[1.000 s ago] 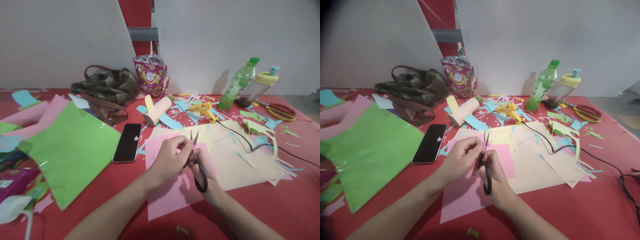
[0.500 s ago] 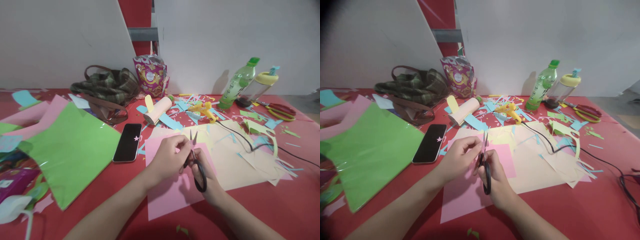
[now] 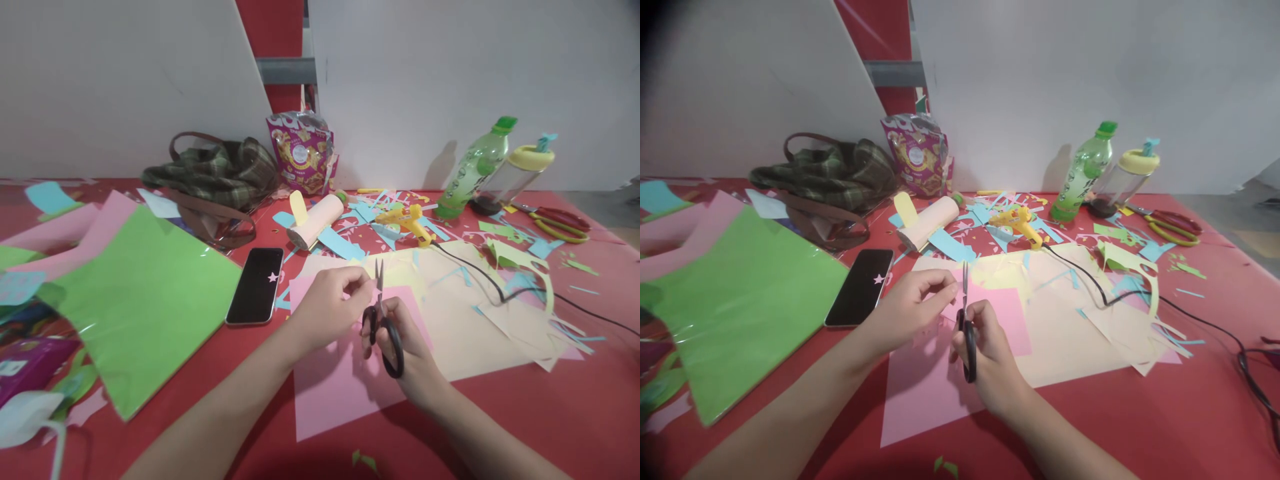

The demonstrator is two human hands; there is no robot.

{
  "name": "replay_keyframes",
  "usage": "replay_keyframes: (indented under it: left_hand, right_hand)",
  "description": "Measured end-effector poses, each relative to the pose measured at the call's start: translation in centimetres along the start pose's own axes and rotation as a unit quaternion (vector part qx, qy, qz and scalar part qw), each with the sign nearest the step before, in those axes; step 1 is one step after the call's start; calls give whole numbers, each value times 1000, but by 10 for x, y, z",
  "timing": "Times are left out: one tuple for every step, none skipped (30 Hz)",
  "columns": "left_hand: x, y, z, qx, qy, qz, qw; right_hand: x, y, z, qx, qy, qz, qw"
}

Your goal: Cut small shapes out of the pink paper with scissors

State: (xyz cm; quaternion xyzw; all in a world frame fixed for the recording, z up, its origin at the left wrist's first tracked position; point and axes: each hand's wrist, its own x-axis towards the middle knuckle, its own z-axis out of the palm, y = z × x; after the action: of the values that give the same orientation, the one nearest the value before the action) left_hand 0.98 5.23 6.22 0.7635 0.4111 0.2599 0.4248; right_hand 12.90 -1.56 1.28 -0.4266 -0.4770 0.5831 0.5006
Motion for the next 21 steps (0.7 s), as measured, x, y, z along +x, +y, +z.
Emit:
replay_keyframes:
  left_hand:
    - [0,0,-2,7,-3,0,1000]
    - [1,-1,-3,12,-8,0,1000]
    - [1,-1,-5,17,-15,-1,1000]
    - [1,-1,-7,22,-23,-1,999]
    - [1,-1,-8,28,-34,-1,999]
    - [1,0,-10,34,-46,-1,998]
    - [1,0,-11,39,-58,-1,998]
    - [1,0,-12,44,-70,-1,997]
    - [1,0,-13,46,-82,-2,996]
    - [1,0,-14,46,-94,-4,995]
    - [1,0,-14,43,-107,-5,993]
    - [1,0,-15,41,-123,-5,992]
    - [1,0,-14,38,-140,-4,989]
    - [1,-1,-14,38,-155,-2,987]
    - [1,-2,-14,40,-167,2,985]
    - [0,-3,-13,45,-175,6,984]
    - [0,-3,-12,51,-180,11,982]
    - [0,-4,-11,57,-183,15,981]
    - [0,-5,-11,63,-186,19,980]
    - [-1,-5,-10,67,-190,22,979]
    - [-1,-5,-10,71,-194,25,978]
  right_hand:
    - [0,0,0,-1,6,1,1000]
    - [0,-1,0,-1,11,1,1000]
    - [0,-1,0,0,15,1,1000]
    - [0,0,0,2,18,0,1000]
    - [1,1,-1,5,20,-2,1000]
    - [1,2,-1,12,24,-6,1000]
    - [1,4,-2,22,28,-11,999]
    - [2,6,-2,37,34,-18,999]
    - [3,7,-3,54,40,-26,997]
    - [3,9,-3,72,47,-33,996]
    - [4,9,-4,88,55,-38,994]
    - [6,9,-4,100,64,-40,992]
    - [6,9,-4,109,74,-39,991]
    - [7,7,-4,116,86,-35,989]
    - [8,6,-4,123,97,-30,987]
    - [8,4,-4,131,106,-26,985]
    - [9,3,-4,139,113,-23,984]
    - [9,2,-4,146,117,-22,982]
    - [9,1,-4,151,119,-21,981]
    - [9,1,-4,152,122,-20,981]
    - [9,1,-4,151,122,-19,981]
